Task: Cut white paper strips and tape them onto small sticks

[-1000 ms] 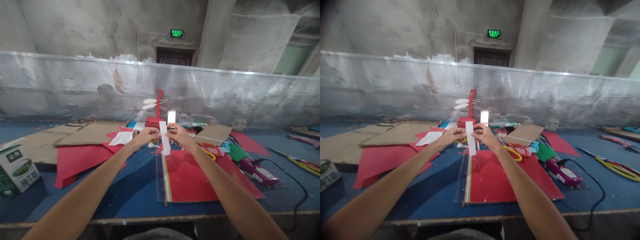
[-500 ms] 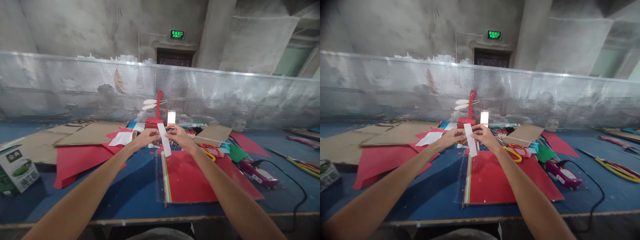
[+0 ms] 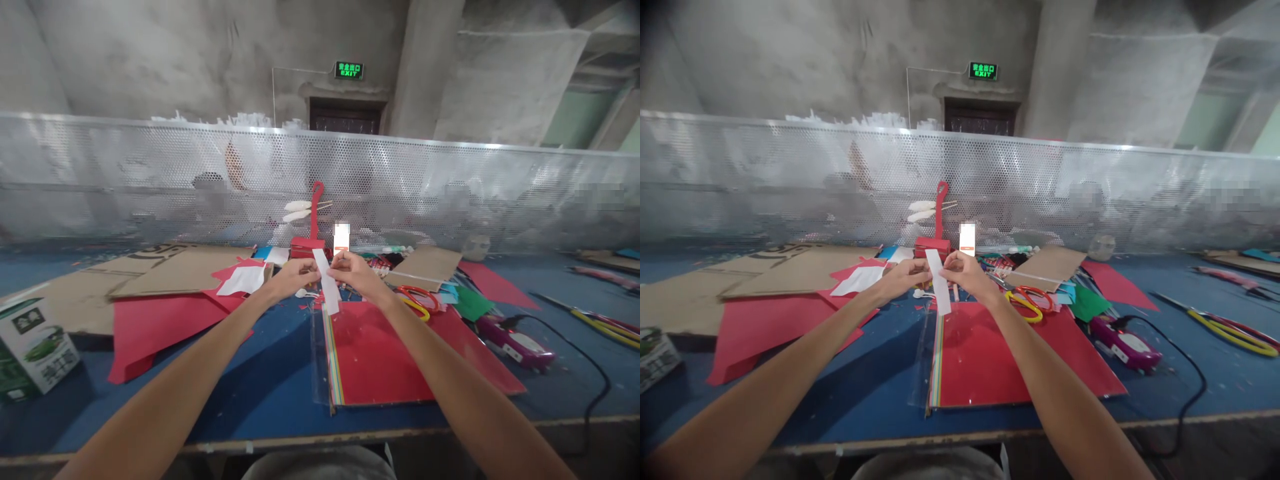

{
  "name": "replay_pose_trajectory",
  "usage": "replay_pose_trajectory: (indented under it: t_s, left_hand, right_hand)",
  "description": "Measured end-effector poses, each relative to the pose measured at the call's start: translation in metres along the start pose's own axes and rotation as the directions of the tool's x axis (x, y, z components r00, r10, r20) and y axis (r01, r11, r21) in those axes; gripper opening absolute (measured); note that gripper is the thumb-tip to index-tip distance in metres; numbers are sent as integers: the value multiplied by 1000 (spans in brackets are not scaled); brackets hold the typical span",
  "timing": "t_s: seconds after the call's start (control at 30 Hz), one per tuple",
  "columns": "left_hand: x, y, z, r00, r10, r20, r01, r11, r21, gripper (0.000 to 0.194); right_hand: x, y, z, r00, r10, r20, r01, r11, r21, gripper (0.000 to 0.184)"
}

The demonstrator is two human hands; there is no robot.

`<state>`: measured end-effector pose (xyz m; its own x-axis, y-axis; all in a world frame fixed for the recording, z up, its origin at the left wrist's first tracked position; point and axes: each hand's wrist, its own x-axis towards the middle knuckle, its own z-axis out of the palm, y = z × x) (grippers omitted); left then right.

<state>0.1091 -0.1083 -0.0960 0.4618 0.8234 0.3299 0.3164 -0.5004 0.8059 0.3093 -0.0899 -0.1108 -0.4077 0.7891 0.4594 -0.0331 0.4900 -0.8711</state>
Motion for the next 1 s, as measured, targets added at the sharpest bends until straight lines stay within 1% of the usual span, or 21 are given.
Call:
replay_pose_trajectory:
  t_s: [0.1, 0.23, 0.4, 0.47, 0.53, 0.6, 0.7, 0.77, 0.83, 1.0]
  left_hand:
    - [0, 1, 1, 1000, 7, -16, -6, 999, 52, 18]
    - [-1, 3, 2, 1000, 12, -29, -9, 996, 88, 18]
    - [-2, 4, 3, 999, 21, -40, -17, 994, 111, 18]
    - [-2, 4, 3, 999, 27, -46, -21, 992, 127, 18]
    - [-2, 3, 3, 998, 35, -54, -26, 989, 147, 18]
    - [-1, 2, 3, 997, 34, -67, -22, 986, 168, 18]
    - [1, 0, 3, 996, 18, -89, -3, 985, 174, 18]
    - [2, -1, 2, 995, 13, -95, 2, 988, 156, 18]
    - [2, -3, 2, 996, 13, -93, 0, 991, 134, 19]
    - [3, -7, 2, 996, 9, -88, -1, 996, 91, 20]
  right_hand:
    - [1, 2, 1, 1000, -1, 12, 2, 999, -39, 30]
    - [1, 0, 5, 998, 47, 36, -45, 998, -47, 30]
    - [-3, -7, 12, 992, 121, 42, -123, 991, 44, 26]
    - [-3, -8, 13, 991, 121, 56, -126, 989, 80, 27]
    - [-3, -8, 14, 992, 115, 44, -117, 992, 53, 27]
    - [-2, -6, 14, 994, 107, -1, -107, 994, -24, 26]
    - [0, -2, 12, 998, 45, -42, -51, 985, -162, 21]
    - [1, -1, 11, 999, 5, -44, -14, 977, -211, 19]
    - [1, -1, 10, 999, -1, -43, -8, 978, -210, 19]
    - [2, 1, 10, 998, 41, -51, -48, 988, -144, 19]
